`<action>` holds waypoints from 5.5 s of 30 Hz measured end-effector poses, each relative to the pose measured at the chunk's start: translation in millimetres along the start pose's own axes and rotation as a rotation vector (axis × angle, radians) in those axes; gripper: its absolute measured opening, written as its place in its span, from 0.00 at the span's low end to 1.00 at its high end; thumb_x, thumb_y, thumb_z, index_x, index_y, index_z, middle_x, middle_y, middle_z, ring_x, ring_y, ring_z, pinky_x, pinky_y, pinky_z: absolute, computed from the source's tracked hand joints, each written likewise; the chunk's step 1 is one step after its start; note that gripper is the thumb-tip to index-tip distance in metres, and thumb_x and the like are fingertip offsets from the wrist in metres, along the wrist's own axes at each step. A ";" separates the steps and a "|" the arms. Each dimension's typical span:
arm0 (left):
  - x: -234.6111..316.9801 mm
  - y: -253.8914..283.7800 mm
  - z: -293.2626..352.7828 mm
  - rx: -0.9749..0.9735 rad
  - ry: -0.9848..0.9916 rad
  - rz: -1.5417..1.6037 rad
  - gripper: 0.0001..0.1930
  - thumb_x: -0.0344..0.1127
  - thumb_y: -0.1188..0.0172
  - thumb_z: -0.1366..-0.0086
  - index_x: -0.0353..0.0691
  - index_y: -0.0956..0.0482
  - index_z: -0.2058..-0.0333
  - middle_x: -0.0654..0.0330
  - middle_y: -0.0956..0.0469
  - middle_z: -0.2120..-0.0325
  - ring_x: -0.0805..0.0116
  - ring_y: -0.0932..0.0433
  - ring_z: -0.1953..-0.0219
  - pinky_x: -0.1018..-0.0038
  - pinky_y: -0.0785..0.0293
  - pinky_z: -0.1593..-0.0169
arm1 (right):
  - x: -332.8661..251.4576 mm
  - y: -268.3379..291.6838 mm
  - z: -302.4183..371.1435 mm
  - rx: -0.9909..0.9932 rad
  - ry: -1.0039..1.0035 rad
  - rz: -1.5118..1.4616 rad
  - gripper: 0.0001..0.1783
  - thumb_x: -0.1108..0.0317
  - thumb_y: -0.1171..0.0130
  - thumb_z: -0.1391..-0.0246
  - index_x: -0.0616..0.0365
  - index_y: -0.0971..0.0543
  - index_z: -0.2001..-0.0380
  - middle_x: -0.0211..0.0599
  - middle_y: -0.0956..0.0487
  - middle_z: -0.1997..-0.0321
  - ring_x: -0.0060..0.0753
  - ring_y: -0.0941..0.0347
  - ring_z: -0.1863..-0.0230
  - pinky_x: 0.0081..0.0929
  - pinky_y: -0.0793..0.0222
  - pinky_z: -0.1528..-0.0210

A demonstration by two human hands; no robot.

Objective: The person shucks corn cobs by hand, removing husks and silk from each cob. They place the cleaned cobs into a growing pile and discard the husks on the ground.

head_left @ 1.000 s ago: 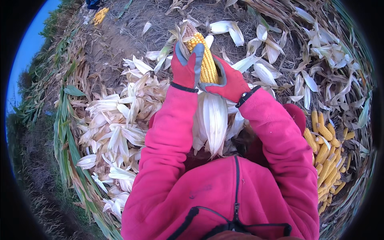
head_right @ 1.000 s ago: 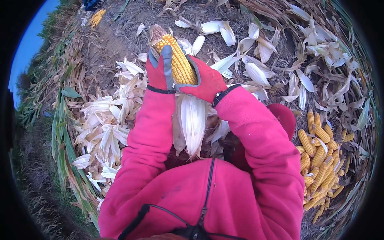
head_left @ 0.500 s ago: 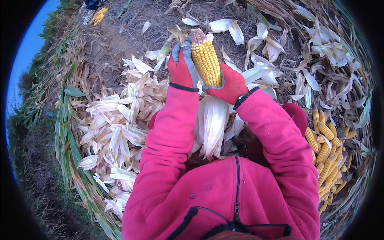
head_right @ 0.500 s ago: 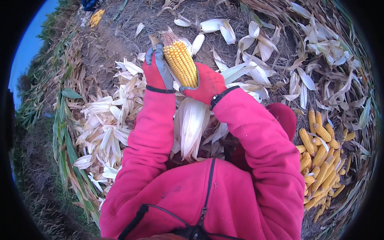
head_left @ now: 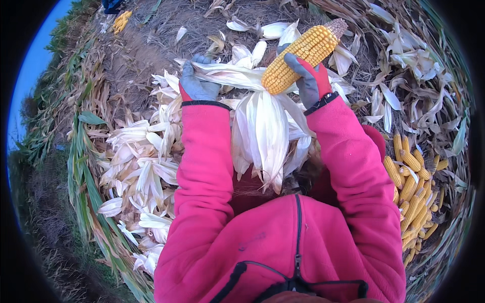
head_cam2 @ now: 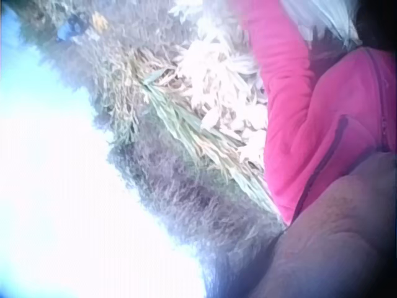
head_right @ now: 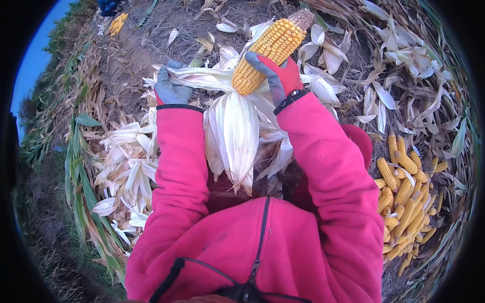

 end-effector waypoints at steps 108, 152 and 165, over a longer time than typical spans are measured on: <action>-42.7 -93.7 34.3 -0.422 0.184 0.127 0.34 0.53 0.43 0.45 0.37 0.36 0.46 0.48 0.26 0.57 0.50 0.22 0.61 0.58 0.23 0.57 | 51.5 -53.1 38.6 -0.578 -0.351 0.292 0.43 0.38 0.49 0.48 0.62 0.39 0.41 0.45 0.33 0.42 0.36 0.36 0.43 0.33 0.40 0.42; 20.7 -40.6 3.7 -0.176 -0.164 -0.037 0.34 0.55 0.46 0.45 0.29 0.36 0.52 0.45 0.29 0.62 0.52 0.26 0.60 0.57 0.27 0.53 | 40.9 15.6 63.0 -0.535 -0.081 1.839 0.35 0.40 0.38 0.61 0.56 0.27 0.56 0.41 0.24 0.60 0.45 0.27 0.57 0.39 0.32 0.55; -89.5 -103.7 94.1 -0.601 0.206 -0.437 0.37 0.62 0.58 0.37 0.31 0.38 0.45 0.45 0.29 0.52 0.57 0.28 0.49 0.65 0.33 0.44 | 43.8 -13.5 48.9 -0.251 -0.116 0.084 0.40 0.53 0.30 0.61 0.62 0.32 0.47 0.39 0.22 0.56 0.27 0.26 0.55 0.26 0.32 0.50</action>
Point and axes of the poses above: each hand's wrist, its own z-axis away from the middle knuckle, its own y-axis out of the back of the hand, x = y × z, the point moved 7 cm from there along -z, towards the middle knuckle
